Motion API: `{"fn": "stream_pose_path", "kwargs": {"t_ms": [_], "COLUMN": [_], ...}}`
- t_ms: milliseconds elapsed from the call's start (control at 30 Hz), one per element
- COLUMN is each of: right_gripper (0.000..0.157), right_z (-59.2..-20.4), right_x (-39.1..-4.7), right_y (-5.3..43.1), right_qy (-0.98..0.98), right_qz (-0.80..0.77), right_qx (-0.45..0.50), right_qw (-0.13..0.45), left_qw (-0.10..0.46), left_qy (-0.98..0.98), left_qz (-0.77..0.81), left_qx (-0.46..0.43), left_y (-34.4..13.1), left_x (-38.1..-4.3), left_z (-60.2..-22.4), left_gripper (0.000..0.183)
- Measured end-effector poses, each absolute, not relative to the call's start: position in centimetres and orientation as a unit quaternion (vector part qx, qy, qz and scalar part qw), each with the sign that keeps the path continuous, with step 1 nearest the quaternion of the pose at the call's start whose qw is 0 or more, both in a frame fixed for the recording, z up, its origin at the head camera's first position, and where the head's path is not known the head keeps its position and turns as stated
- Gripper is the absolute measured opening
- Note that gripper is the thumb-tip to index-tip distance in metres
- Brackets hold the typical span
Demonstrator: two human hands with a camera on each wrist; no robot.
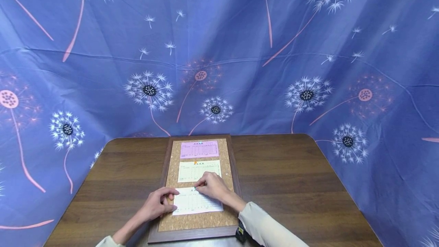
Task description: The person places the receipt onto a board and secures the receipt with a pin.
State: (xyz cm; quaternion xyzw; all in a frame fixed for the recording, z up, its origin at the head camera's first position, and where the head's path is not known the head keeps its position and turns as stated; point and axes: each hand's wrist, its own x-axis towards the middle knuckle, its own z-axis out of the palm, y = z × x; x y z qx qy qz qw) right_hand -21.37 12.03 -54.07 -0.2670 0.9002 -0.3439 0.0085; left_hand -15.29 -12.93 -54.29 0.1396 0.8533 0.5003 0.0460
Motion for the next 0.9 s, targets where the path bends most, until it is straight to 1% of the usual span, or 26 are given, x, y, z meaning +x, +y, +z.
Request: {"fn": "stream_pose_path", "kwargs": {"t_ms": [233, 433, 533, 767, 833, 900], "right_gripper": [0.015, 0.023, 0.028, 0.030, 0.033, 0.034], "right_z": [-54.3, -54.4, -54.2, -53.6, -53.5, -53.4], "right_x": [-21.5, -21.6, -21.6, -21.4, -21.3, -21.4], "right_y": [12.7, 13.7, 14.1, 15.1, 15.6, 16.3], "right_qy": [0.897, 0.884, 0.878, 0.856, 0.850, 0.843], "right_qz": [-0.345, -0.348, -0.346, -0.372, -0.382, -0.392], "right_qx": [-0.277, -0.311, -0.328, -0.344, -0.344, -0.348], "right_qw": [0.017, 0.036, 0.051, 0.100, 0.112, 0.118], "left_qw": [0.050, 0.051, 0.068, 0.122, 0.127, 0.111], "left_qy": [0.852, 0.848, 0.831, 0.790, 0.787, 0.793], "left_qz": [0.501, 0.506, 0.531, 0.579, 0.580, 0.572], "left_qx": [0.142, 0.149, 0.151, 0.158, 0.168, 0.177], "left_y": [-12.8, -12.9, -13.1, -14.4, -15.0, -15.7], "left_x": [-15.6, -16.0, -16.3, -16.7, -16.8, -16.9], "left_z": [-54.2, -54.3, -54.3, -54.5, -54.4, -54.4], "left_gripper": [0.039, 0.036, 0.034, 0.037, 0.039, 0.039]}}
